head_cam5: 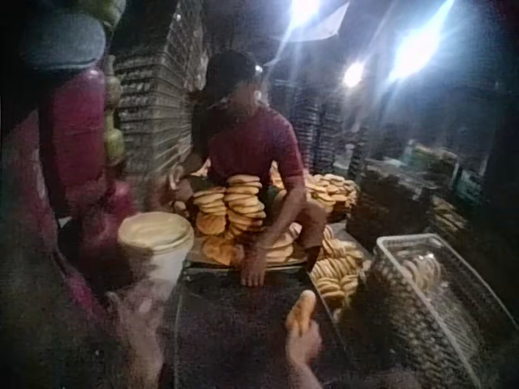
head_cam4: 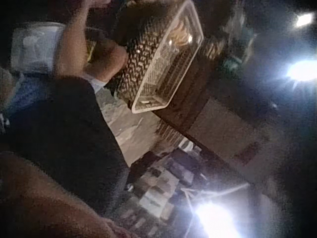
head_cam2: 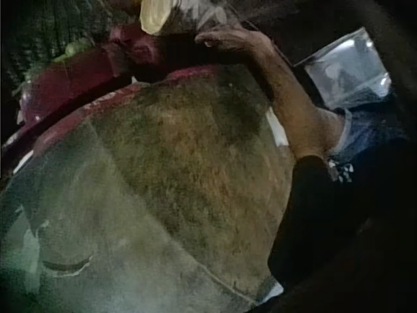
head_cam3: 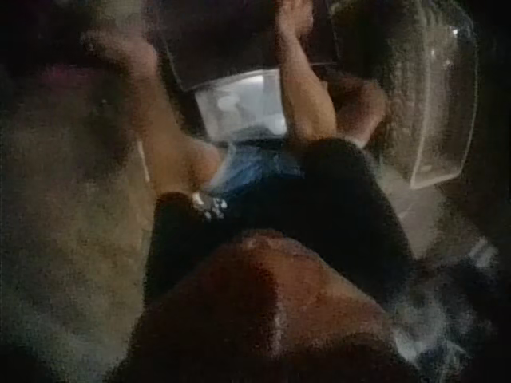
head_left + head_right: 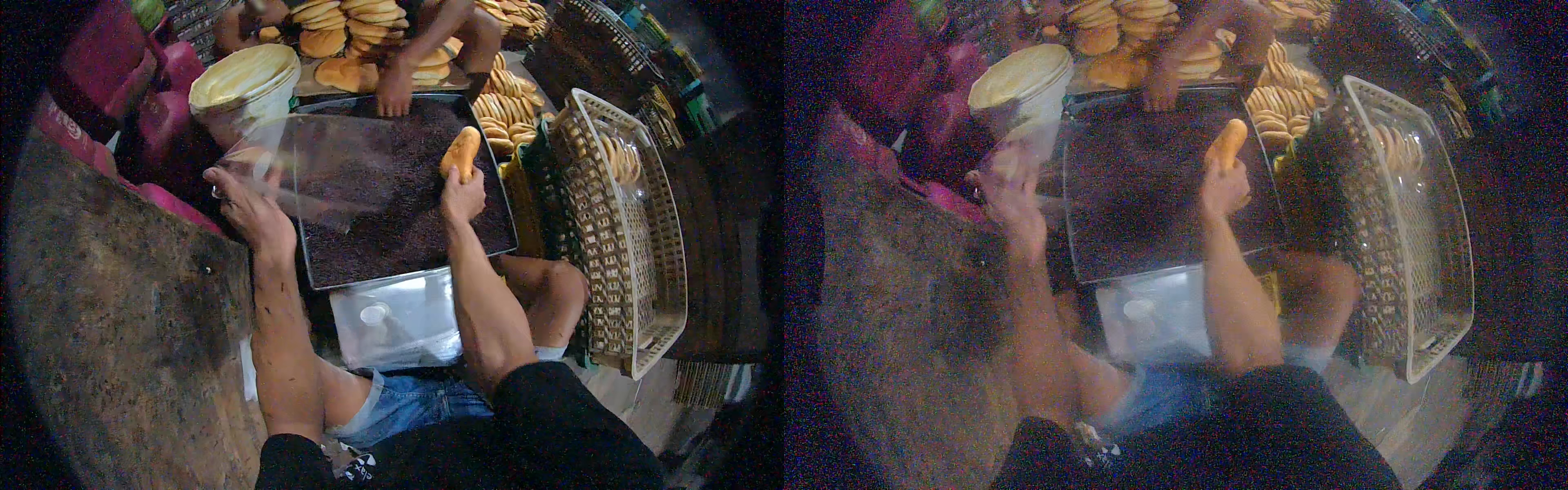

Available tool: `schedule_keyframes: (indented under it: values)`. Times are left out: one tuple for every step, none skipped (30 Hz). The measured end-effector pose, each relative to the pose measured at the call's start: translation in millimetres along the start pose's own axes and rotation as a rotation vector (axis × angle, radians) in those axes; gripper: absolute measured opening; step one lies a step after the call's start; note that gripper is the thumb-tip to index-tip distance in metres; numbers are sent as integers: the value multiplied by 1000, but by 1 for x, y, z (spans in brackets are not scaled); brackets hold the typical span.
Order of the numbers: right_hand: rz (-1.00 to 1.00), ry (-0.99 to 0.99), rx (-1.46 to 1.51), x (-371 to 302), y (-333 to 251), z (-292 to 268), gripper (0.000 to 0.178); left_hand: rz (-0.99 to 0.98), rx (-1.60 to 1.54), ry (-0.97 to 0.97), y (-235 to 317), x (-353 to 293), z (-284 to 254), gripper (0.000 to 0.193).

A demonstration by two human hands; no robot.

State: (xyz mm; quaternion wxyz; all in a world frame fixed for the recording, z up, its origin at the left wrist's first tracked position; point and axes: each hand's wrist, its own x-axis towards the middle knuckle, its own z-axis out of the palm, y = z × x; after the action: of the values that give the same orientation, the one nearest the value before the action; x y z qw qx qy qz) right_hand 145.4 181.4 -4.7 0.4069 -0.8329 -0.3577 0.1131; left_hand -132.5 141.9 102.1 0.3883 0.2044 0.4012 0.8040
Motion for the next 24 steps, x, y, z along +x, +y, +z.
schedule_keyframes:
  values:
    - [-78, -64, 118, 2, 14, -19, 46, 31, 38, 18, 0, 5, -4, 72]
    - [-161, -134, 239, 0, 31, -39, 38, 67, 76, 40, 0, 11, -10, 72]
    - [-143, -301, 174, 4, 51, -65, 38, 68, 92, 133, -5, 17, -15, 72]
    - [-121, -466, 111, 7, 65, -85, 38, 41, 94, 114, -6, 14, -17, 72]
    - [-199, -461, -73, 11, 73, -94, 37, 7, 95, 85, -8, 9, -12, 72]
    - [-276, -454, -258, 13, 80, -99, 36, -26, 96, 58, -10, 4, -9, 72]
    - [-352, -444, -444, 14, 87, -102, 35, -73, 111, 76, -14, -3, -4, 73]
    - [-465, -411, -440, 13, 82, -104, 34, -122, 129, 90, -19, -13, 6, 73]
    - [-583, -379, -430, 11, 62, -103, 34, -162, 150, 108, -21, -19, 12, 73]
    - [-696, -342, -430, 12, 49, -107, 33, -152, 158, 72, -28, -21, 15, 74]
    - [-714, -384, -251, 17, 46, -110, 31, -153, 169, 37, -39, -23, 14, 74]
    - [-728, -421, -71, 23, 43, -113, 30, -155, 181, 2, -47, -24, 14, 75]
    - [-738, -449, 110, 26, 43, -121, 28, -156, 190, 20, -54, -23, 14, 77]
    - [-459, -602, 325, 24, 39, -140, 31, -147, 218, 35, -55, -25, 13, 77]
    - [-335, -654, 386, 20, 27, -170, 33, -134, 240, 52, -54, -28, 13, 77]
    - [-210, -700, 448, 16, 13, -203, 35, -119, 262, 65, -51, -30, 15, 77]
    - [-155, -656, 564, 15, 10, -225, 37, -111, 276, 59, -54, -32, 18, 78]
    - [-96, -614, 683, 14, 6, -242, 38, -100, 296, 55, -54, -33, 19, 78]
    - [-23, -633, 700, 15, 0, -252, 38, -86, 317, 54, -53, -33, 19, 79]
    - [-18, -598, 728, 16, -9, -259, 39, -46, 311, -72, -55, -39, 24, 80]
    - [-10, -526, 754, 16, -14, -251, 38, -10, 300, -203, -58, -50, 31, 81]
    - [-4, -459, 780, 18, -18, -237, 38, 30, 287, -330, -60, -62, 36, 83]
    - [-47, -446, 766, 32, -4, -214, 35, -6, 219, -362, -60, -75, 47, 83]
    - [12, -437, 836, 18, -23, -206, 32, -96, 164, -414, -61, -84, 48, 80]
